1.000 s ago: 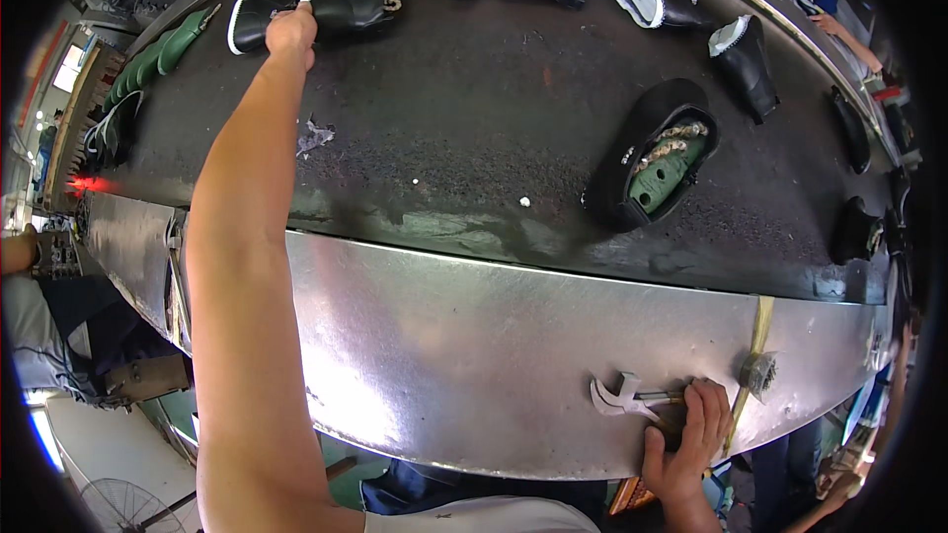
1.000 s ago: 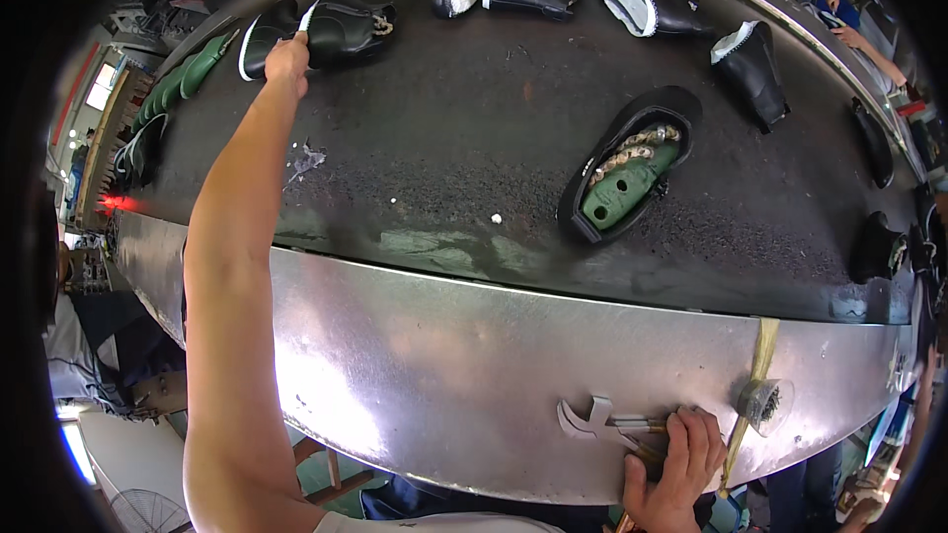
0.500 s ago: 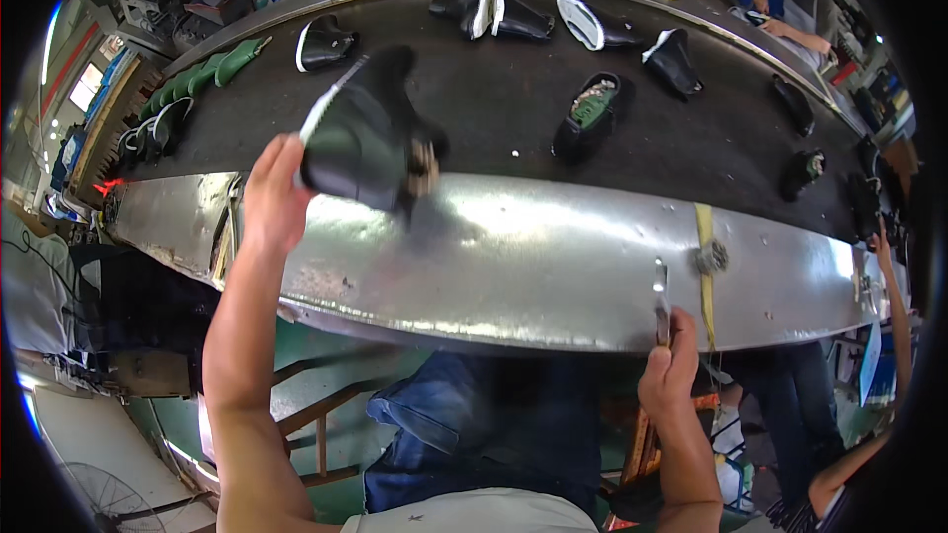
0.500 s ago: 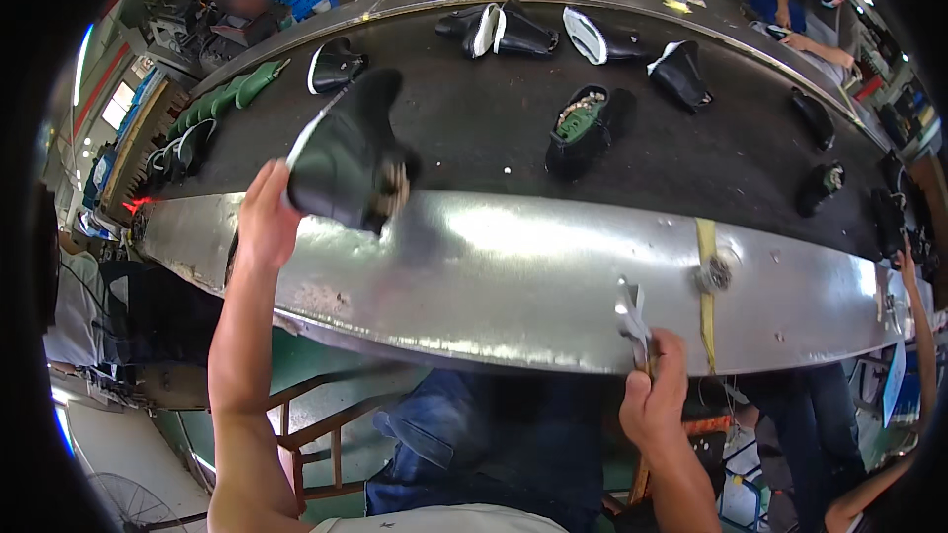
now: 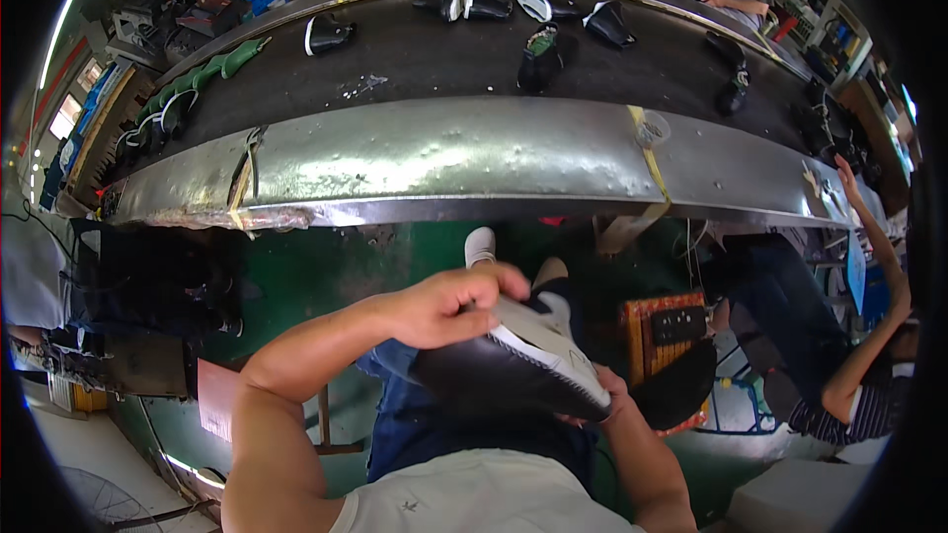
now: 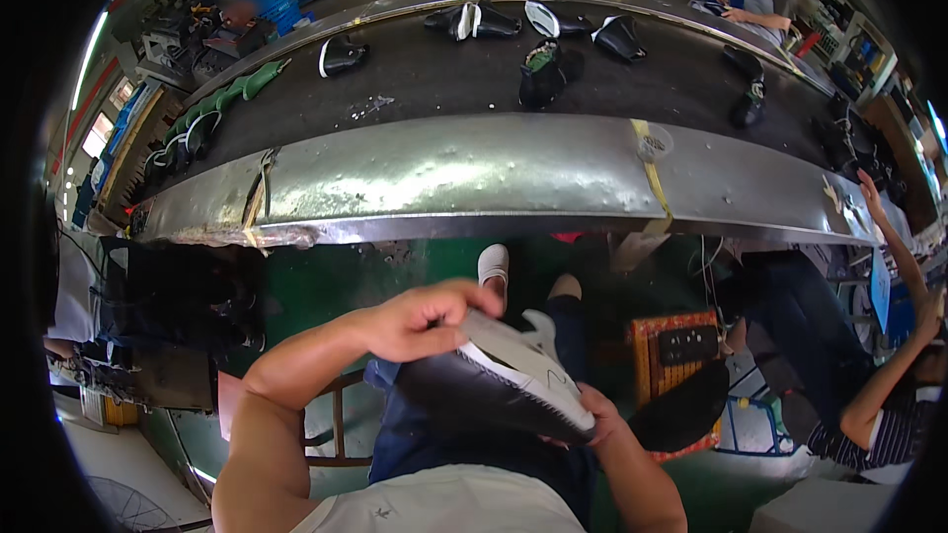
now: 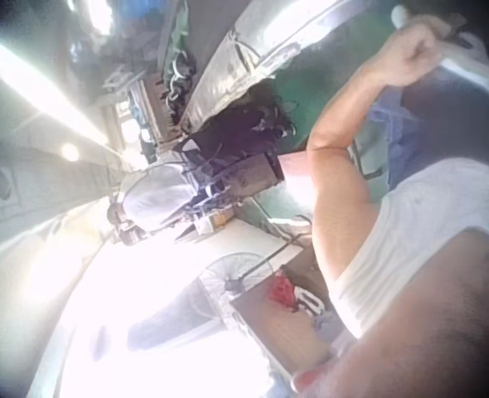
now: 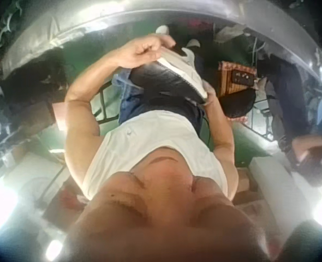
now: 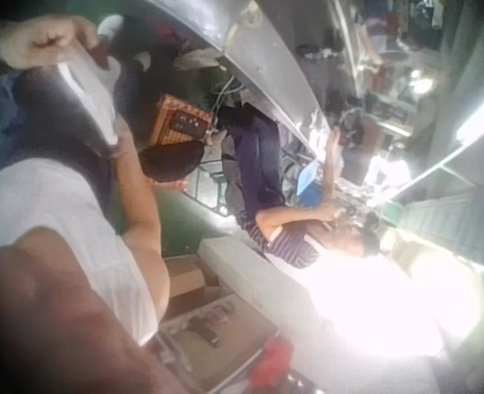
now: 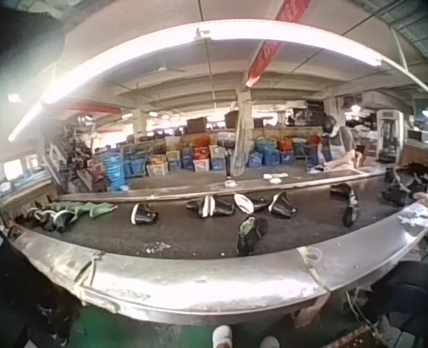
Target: The person shapes a shoe upper onto a shoe form using pincers.
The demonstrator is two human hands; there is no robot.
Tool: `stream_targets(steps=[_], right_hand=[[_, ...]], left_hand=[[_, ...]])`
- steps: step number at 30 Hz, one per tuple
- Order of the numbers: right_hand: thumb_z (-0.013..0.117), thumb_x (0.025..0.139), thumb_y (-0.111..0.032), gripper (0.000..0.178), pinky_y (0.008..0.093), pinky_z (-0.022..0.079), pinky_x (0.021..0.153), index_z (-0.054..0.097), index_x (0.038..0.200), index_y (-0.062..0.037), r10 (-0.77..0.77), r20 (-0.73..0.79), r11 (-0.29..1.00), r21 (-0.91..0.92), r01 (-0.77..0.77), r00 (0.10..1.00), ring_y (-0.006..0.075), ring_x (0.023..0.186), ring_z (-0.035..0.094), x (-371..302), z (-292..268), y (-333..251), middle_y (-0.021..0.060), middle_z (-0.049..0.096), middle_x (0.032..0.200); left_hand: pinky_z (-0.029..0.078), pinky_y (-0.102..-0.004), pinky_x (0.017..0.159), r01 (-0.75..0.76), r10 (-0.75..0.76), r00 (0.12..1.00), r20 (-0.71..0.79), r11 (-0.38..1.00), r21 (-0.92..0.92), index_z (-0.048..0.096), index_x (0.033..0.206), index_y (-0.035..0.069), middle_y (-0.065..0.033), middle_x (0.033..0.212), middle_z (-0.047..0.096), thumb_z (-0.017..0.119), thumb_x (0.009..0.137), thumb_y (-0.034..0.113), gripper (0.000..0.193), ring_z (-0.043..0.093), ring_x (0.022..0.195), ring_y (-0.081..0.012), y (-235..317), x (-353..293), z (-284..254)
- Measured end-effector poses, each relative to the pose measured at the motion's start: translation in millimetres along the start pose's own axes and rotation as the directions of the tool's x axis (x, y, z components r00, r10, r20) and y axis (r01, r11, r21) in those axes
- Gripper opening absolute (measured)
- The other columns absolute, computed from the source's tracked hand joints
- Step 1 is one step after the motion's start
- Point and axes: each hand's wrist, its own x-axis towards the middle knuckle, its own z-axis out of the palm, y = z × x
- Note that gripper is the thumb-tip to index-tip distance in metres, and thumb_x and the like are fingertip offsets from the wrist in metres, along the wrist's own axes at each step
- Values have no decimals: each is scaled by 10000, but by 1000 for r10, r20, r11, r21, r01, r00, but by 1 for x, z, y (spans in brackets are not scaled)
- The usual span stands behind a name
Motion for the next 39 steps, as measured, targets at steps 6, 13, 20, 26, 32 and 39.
stream_targets(steps=[6,13,20,26,32,39], right_hand=[[931,693,-144,913,371,423,1105,433,1439,26,-330,-329,785,-616,64,885,193,1241,565,31,46,17,102,598,1329],[925,739,-163,861,358,439,1079,434,1424,15,-441,-205,543,-836,78,874,190,1220,582,55,34,53,97,609,1299],[657,971,-176,336,276,517,826,562,1238,6,-477,-367,458,-879,-131,799,113,903,626,8,45,25,50,691,1060],[605,1013,-213,325,300,539,759,597,1230,29,-320,-460,393,-860,-326,828,141,779,668,-8,91,24,62,719,911],[606,1013,-188,283,322,526,767,612,1226,-2,-160,-426,517,-805,-292,891,159,854,671,21,77,26,62,691,953],[561,1046,-196,306,309,574,738,557,1264,18,226,-506,706,-503,-498,832,172,891,675,34,83,-28,96,652,1044]], left_hand=[[259,-417,1205,102,-385,686,-617,891,-442,254,1602,83,-210,1605,284,869,818,290,1017,270,1498,-290,-75,-35,75],[175,-431,1238,-7,-203,635,-746,964,-267,485,1393,88,-116,1380,518,836,838,253,678,419,1380,-253,-68,-45,86],[91,-535,1249,58,64,866,-496,972,227,481,1337,99,-122,1352,521,878,762,202,705,385,1415,-330,-90,-54,121],[95,-510,1248,176,-119,845,-521,983,61,420,1459,90,-172,1574,357,753,915,241,655,201,1550,-311,-113,-67,125],[134,-456,1246,278,-321,805,-499,947,-162,351,1558,87,-168,1671,193,582,1042,255,589,86,1580,-318,-117,-68,135],[160,-474,1254,368,-369,806,-463,925,-97,363,1542,90,-208,1660,223,586,1041,326,597,140,1566,-379,-119,-66,121]])
